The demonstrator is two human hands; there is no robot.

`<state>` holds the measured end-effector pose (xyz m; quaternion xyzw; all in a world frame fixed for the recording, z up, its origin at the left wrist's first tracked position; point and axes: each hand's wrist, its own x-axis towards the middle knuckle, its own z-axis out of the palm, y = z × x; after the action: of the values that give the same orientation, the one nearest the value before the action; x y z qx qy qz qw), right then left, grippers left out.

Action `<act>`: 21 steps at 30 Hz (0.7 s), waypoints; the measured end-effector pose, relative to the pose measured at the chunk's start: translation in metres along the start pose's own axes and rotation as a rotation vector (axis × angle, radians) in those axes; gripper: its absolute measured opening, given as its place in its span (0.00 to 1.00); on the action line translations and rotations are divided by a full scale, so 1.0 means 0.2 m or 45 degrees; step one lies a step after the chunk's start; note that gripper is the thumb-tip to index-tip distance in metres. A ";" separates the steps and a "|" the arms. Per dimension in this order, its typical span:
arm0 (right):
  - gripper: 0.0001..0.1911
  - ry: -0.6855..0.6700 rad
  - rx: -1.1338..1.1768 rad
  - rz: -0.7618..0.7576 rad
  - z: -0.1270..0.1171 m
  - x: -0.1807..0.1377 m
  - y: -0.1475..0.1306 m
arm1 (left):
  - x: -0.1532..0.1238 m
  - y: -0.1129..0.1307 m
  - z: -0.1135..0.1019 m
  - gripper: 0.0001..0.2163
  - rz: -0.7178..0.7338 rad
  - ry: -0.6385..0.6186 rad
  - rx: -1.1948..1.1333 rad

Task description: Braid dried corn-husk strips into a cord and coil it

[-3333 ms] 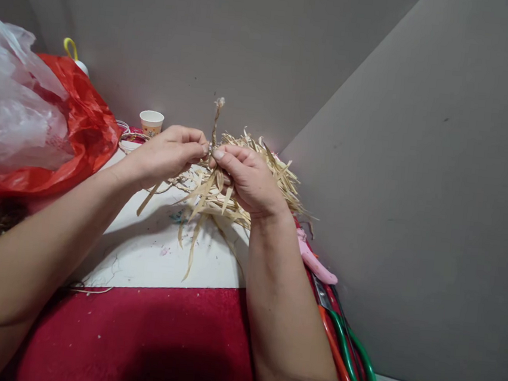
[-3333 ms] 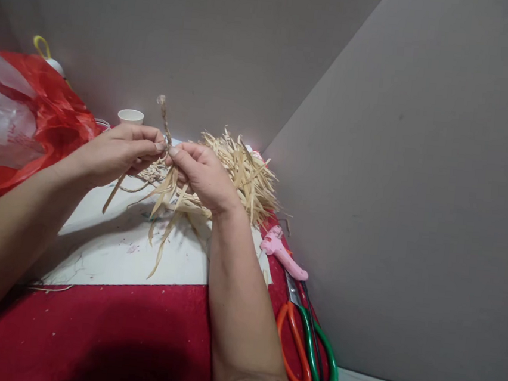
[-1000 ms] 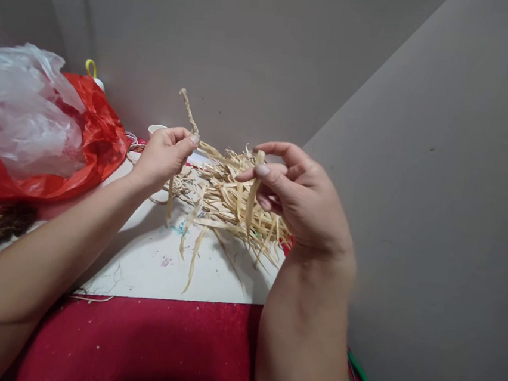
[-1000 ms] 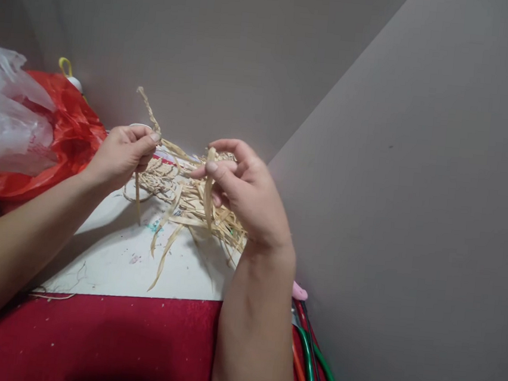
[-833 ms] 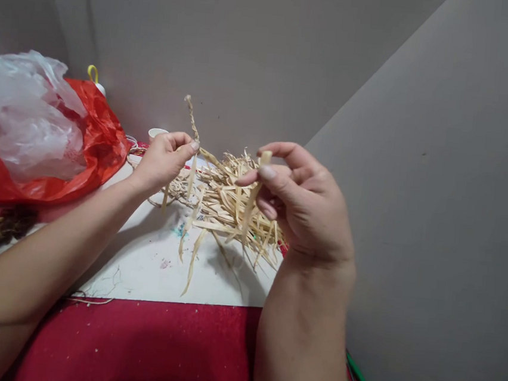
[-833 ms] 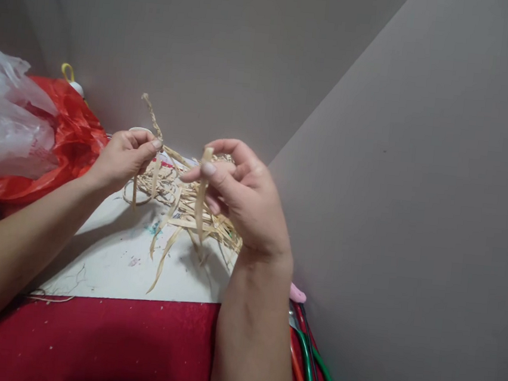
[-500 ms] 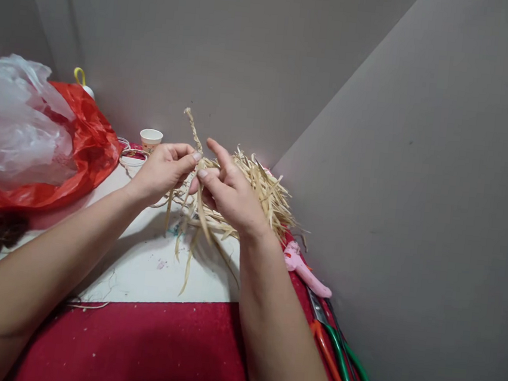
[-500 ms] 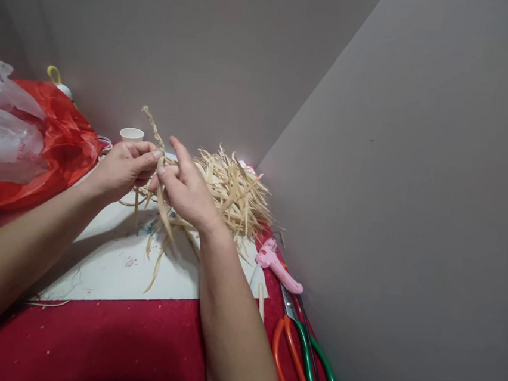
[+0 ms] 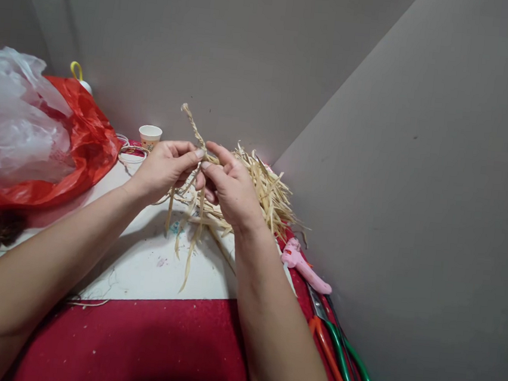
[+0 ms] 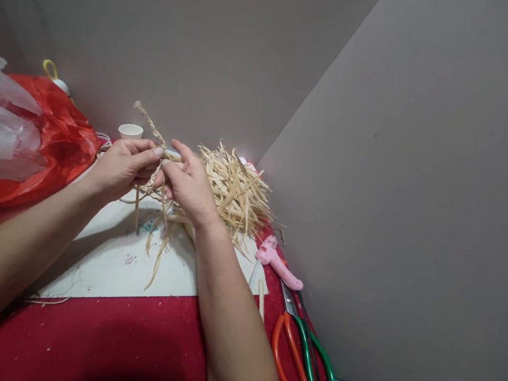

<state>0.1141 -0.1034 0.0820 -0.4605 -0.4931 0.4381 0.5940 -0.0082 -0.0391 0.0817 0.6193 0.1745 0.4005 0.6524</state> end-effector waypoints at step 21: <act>0.06 0.040 -0.219 0.115 -0.01 0.05 0.09 | 0.03 -0.09 -0.05 0.11 -0.161 -0.048 0.056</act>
<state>0.1152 -0.0908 0.0669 -0.5382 -0.4983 0.4133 0.5397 -0.0063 -0.0252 0.0638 0.6285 0.2098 0.3430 0.6658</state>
